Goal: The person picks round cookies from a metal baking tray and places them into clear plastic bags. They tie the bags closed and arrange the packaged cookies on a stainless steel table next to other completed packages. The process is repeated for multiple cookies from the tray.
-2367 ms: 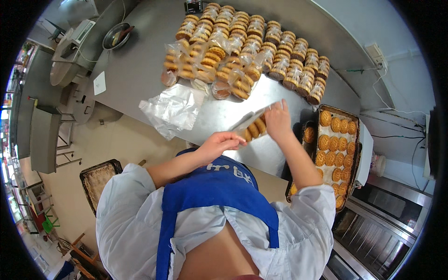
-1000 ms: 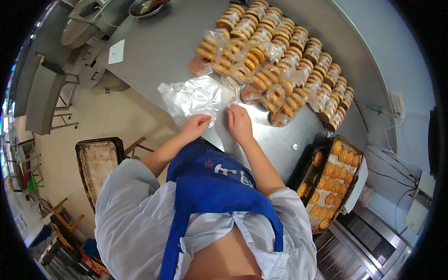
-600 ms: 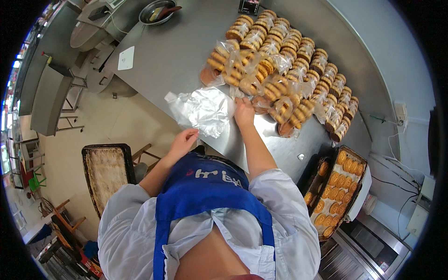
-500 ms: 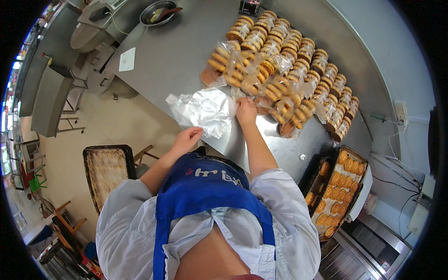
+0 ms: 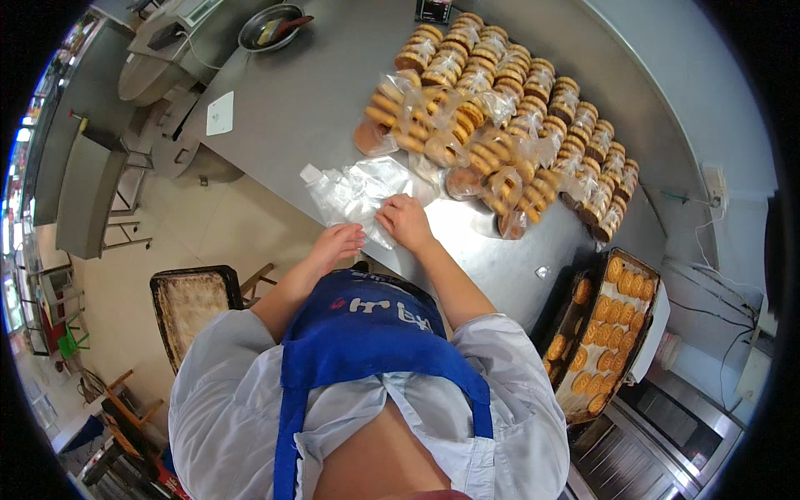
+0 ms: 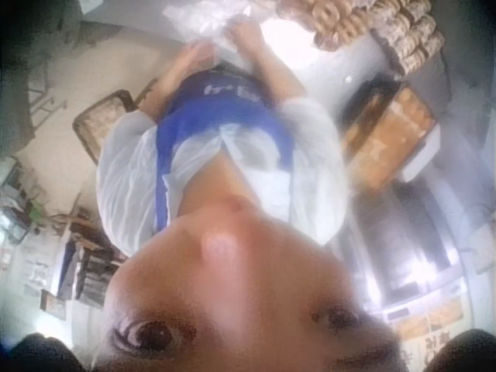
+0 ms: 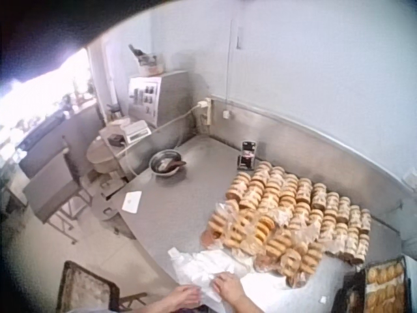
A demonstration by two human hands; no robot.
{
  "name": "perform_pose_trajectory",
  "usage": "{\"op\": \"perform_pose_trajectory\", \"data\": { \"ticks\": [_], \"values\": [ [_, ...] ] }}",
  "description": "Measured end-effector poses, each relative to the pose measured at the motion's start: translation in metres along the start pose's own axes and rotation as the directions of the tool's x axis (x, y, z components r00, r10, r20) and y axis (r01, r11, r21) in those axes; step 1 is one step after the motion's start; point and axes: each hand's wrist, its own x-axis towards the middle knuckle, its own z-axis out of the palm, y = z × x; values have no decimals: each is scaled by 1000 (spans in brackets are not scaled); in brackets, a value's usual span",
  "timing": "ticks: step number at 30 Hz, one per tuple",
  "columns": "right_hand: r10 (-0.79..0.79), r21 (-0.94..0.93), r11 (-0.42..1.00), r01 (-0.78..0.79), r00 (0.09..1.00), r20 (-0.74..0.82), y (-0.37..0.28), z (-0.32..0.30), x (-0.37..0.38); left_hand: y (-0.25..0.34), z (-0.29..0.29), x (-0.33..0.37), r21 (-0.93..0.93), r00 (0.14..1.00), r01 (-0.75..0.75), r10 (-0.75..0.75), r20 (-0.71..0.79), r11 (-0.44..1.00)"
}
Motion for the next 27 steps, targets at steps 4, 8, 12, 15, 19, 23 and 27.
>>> {"op": "perform_pose_trajectory", "data": {
  "ticks": [4, 8, 12, 15, 19, 23, 27],
  "values": [
    [118, 140, 986, -87, 966, -232, -15, -17, 9, 24, 24, 20, -260, 995, 59, -38, 87, 964],
    [145, 155, 982, -106, 954, -264, -45, -44, 1, 51, 27, 77, -650, 999, 3, 24, 33, 760],
    [27, 195, 981, 13, 979, -202, -79, -78, -31, 55, 2, 121, -710, 977, -211, 135, -163, 671],
    [191, 253, 955, -153, 973, -132, -86, -114, -62, 87, 34, 88, -661, 971, -232, 124, -206, 714],
    [417, 303, 836, -457, 889, 188, -86, -177, -77, 80, 101, 9, 128, 812, -580, 558, 171, 804],
    [419, 372, 773, -515, 853, 309, -59, -230, -69, 60, 179, -71, 373, 657, -436, 6, 754, 819],
    [471, 848, 157, -507, 793, 386, -30, -251, -83, 62, 199, -98, 163, 797, -227, 88, 597, 960]
  ]
}}
